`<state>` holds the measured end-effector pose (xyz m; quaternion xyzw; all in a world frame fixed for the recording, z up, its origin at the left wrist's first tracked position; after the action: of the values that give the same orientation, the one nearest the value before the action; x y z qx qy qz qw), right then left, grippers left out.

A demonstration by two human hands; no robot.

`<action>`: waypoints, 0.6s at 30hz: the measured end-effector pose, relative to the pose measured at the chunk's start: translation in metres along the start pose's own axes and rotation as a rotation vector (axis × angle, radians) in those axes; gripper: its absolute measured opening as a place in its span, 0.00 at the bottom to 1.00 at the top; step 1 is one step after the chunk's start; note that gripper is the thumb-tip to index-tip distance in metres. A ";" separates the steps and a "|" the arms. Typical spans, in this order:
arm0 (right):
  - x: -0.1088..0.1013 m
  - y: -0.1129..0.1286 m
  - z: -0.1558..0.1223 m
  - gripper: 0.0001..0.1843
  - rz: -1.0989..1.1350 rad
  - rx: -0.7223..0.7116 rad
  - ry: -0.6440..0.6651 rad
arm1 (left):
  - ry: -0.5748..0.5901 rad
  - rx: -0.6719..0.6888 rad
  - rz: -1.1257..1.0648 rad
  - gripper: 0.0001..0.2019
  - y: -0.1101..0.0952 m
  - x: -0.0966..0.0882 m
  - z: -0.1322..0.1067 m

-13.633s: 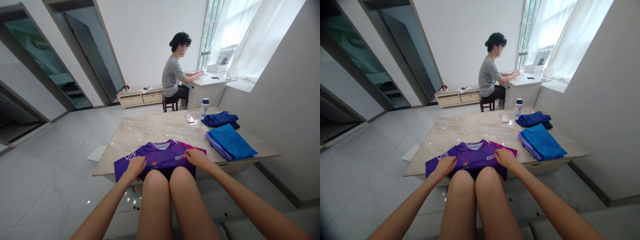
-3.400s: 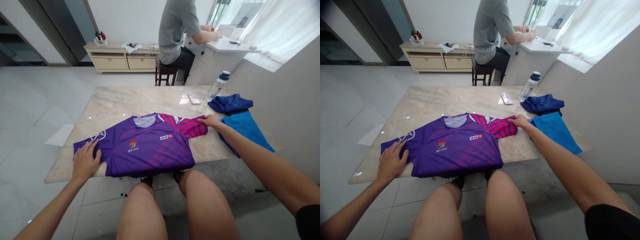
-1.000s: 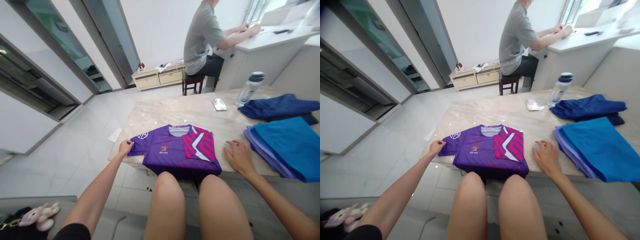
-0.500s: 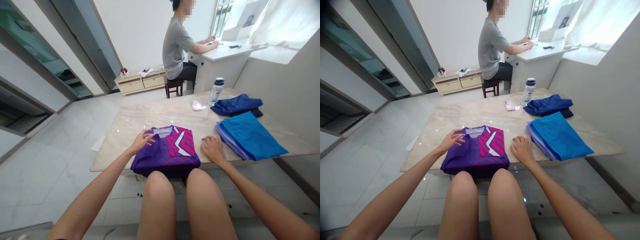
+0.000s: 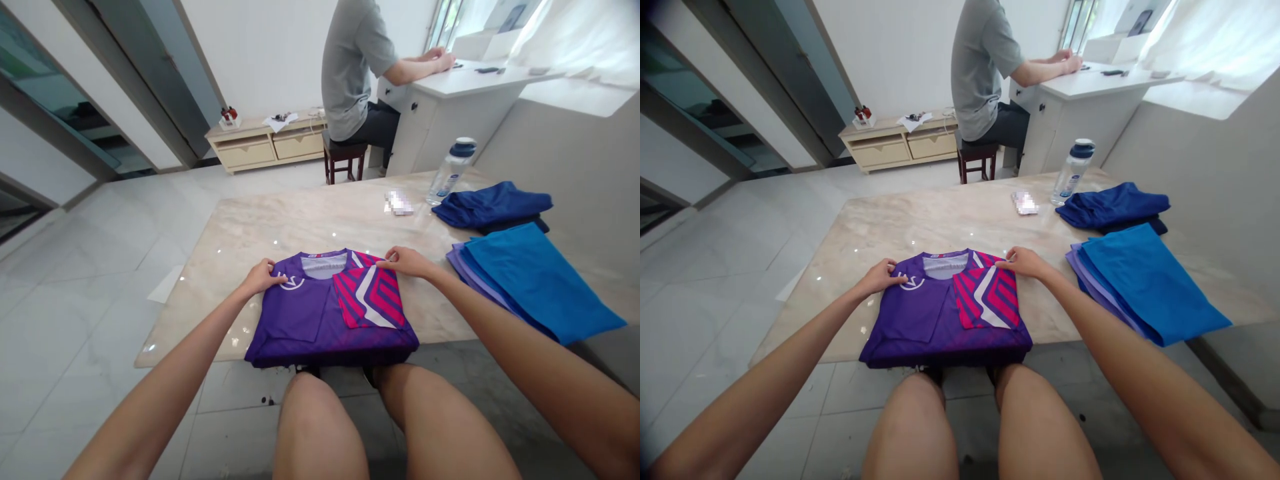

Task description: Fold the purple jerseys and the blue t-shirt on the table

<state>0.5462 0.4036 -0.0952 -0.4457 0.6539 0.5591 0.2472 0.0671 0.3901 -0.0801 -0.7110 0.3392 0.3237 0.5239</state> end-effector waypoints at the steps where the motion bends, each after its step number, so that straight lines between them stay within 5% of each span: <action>1: 0.005 0.010 0.007 0.24 -0.046 -0.015 0.077 | 0.044 -0.005 0.016 0.34 -0.003 0.003 0.003; 6: 0.026 0.056 0.018 0.11 -0.184 -0.176 0.375 | 0.374 0.001 -0.047 0.23 -0.024 0.019 0.007; 9: 0.012 0.067 0.037 0.09 -0.294 -0.188 0.321 | 0.437 -0.046 -0.185 0.24 -0.031 0.012 0.018; 14: -0.052 0.074 0.093 0.16 -0.379 -0.033 -0.026 | 0.149 -0.041 -0.206 0.22 -0.049 -0.033 0.075; 18: -0.121 0.086 0.115 0.16 -0.278 -0.021 -0.452 | -0.174 0.165 -0.116 0.11 -0.102 -0.088 0.106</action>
<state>0.5102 0.5485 0.0193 -0.3976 0.5088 0.6120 0.4566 0.0904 0.5276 0.0198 -0.6532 0.2764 0.3241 0.6261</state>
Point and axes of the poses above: each hand's wrist, its own z-axis towards the middle knuckle, its own x-axis out of the palm, y = z × x, the point moved 10 cm from there along z, towards the middle knuckle, and after that the axes turned 3 degrees about -x, right-handed, at the moved point
